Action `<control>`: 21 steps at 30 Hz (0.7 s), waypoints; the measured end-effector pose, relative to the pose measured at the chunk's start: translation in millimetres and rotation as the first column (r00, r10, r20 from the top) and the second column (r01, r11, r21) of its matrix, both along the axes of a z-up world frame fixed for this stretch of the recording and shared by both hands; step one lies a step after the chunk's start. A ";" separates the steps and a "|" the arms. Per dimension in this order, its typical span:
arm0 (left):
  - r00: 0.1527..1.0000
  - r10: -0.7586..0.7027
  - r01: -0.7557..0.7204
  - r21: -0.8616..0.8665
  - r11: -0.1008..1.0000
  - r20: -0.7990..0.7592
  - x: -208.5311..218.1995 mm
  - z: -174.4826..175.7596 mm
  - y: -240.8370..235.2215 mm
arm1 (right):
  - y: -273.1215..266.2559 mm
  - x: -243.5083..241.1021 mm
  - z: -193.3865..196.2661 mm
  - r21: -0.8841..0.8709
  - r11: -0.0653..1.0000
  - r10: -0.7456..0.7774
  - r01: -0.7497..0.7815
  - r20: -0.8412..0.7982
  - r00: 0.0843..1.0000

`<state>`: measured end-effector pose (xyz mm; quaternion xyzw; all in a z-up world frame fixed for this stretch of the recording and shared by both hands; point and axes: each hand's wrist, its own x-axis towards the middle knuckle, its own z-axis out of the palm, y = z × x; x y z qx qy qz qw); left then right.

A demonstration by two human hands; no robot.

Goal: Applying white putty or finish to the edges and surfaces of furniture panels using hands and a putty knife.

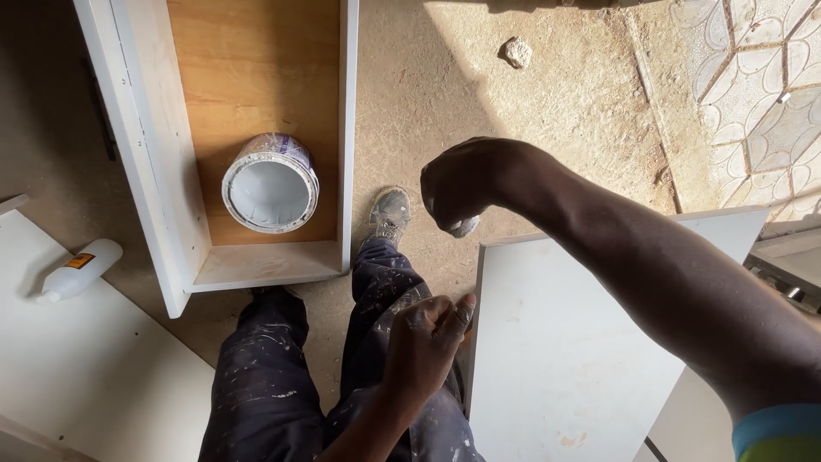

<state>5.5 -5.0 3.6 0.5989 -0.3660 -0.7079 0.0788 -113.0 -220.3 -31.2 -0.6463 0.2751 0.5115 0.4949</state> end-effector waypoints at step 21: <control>0.993 0.120 -0.120 -0.016 0.993 0.022 25.4 -5.6 1.7 | -28.2 3.1 70.5 -0.047 0.931 -0.362 0.363 -0.262 0.895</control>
